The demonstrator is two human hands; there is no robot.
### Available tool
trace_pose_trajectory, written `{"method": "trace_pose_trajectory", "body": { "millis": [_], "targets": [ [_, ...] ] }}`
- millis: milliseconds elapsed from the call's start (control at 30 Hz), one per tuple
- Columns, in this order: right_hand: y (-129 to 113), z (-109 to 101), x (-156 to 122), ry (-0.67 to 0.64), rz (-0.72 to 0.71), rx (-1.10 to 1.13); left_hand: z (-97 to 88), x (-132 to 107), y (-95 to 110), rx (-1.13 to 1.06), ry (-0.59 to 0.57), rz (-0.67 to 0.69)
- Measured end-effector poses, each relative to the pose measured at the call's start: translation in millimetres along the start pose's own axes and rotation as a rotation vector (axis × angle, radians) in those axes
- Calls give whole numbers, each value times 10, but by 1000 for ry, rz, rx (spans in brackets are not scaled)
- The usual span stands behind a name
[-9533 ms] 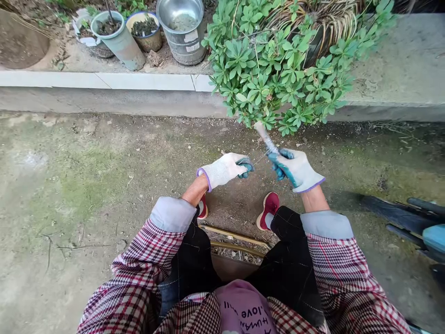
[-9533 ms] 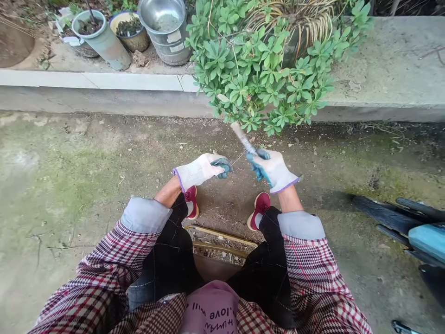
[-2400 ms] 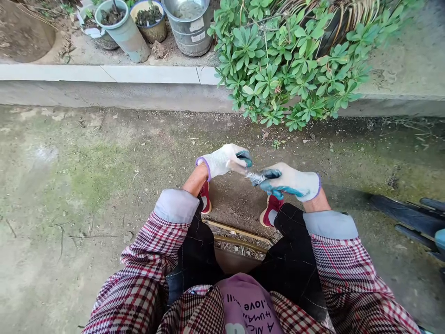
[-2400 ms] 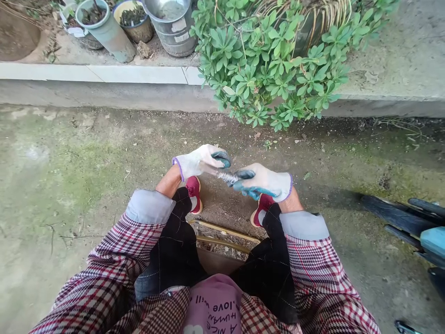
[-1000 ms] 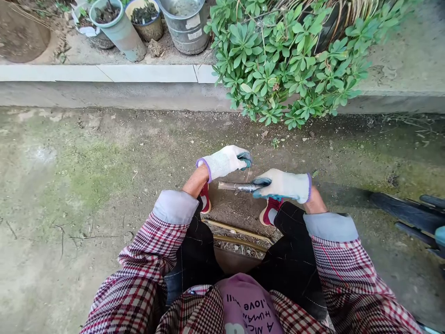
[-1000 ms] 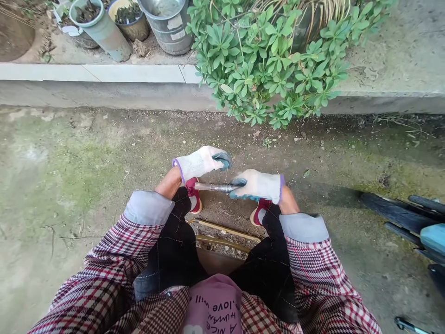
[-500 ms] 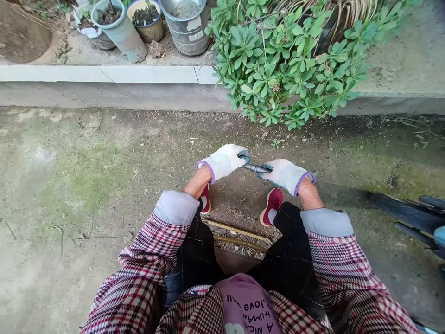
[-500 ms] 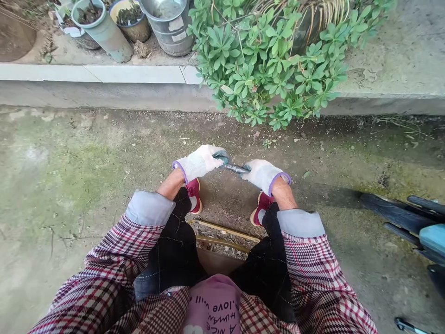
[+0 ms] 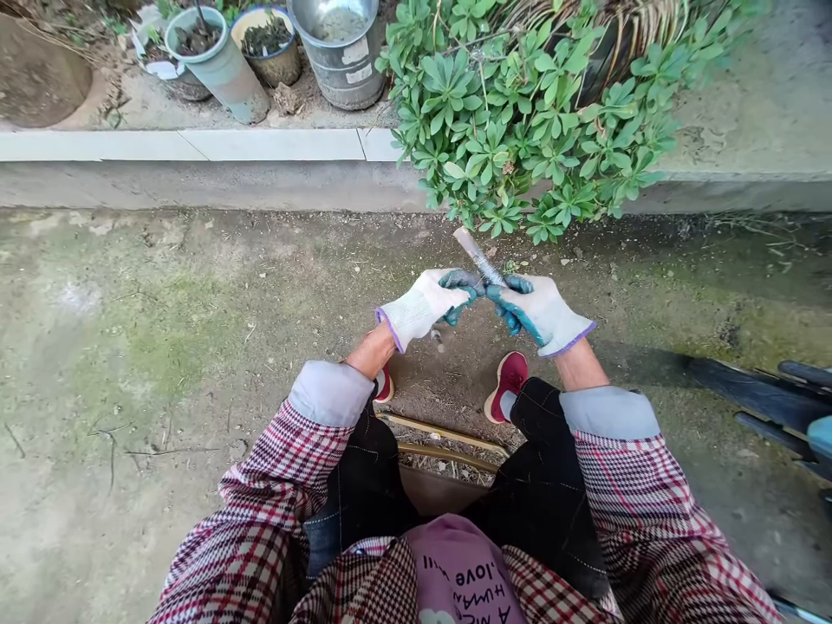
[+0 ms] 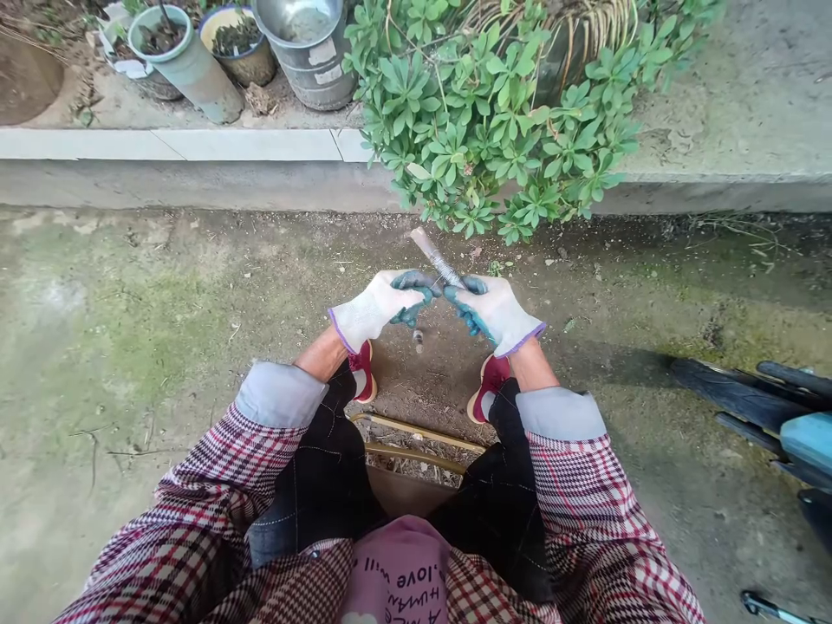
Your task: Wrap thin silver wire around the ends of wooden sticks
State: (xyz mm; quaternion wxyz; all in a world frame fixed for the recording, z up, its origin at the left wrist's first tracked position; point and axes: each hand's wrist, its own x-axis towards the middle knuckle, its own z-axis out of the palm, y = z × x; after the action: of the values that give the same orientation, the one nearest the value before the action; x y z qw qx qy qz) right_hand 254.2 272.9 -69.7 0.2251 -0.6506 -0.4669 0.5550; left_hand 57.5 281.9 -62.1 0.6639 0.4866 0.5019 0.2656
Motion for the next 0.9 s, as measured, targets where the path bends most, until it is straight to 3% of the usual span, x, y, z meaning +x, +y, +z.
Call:
{"method": "trace_pose_trajectory", "body": {
  "millis": [200, 400, 567, 733, 900],
  "targets": [
    [-21, 30, -88, -43, -27, 246, 11, -101, 190, -75, -51, 3],
    [-38, 78, -28, 31, -28, 121, 117, -102, 98, -16, 5, 20],
    [-30, 61, -31, 25, -69, 153, 126, -93, 50, 69, 30, 18],
    [-51, -35, -158, -116, -48, 292, -7, -52, 11, 83, -67, -1],
    [-23, -121, -250, -288, -33, 313, -65, 55, -87, 89, -108, 91]
  ]
}}
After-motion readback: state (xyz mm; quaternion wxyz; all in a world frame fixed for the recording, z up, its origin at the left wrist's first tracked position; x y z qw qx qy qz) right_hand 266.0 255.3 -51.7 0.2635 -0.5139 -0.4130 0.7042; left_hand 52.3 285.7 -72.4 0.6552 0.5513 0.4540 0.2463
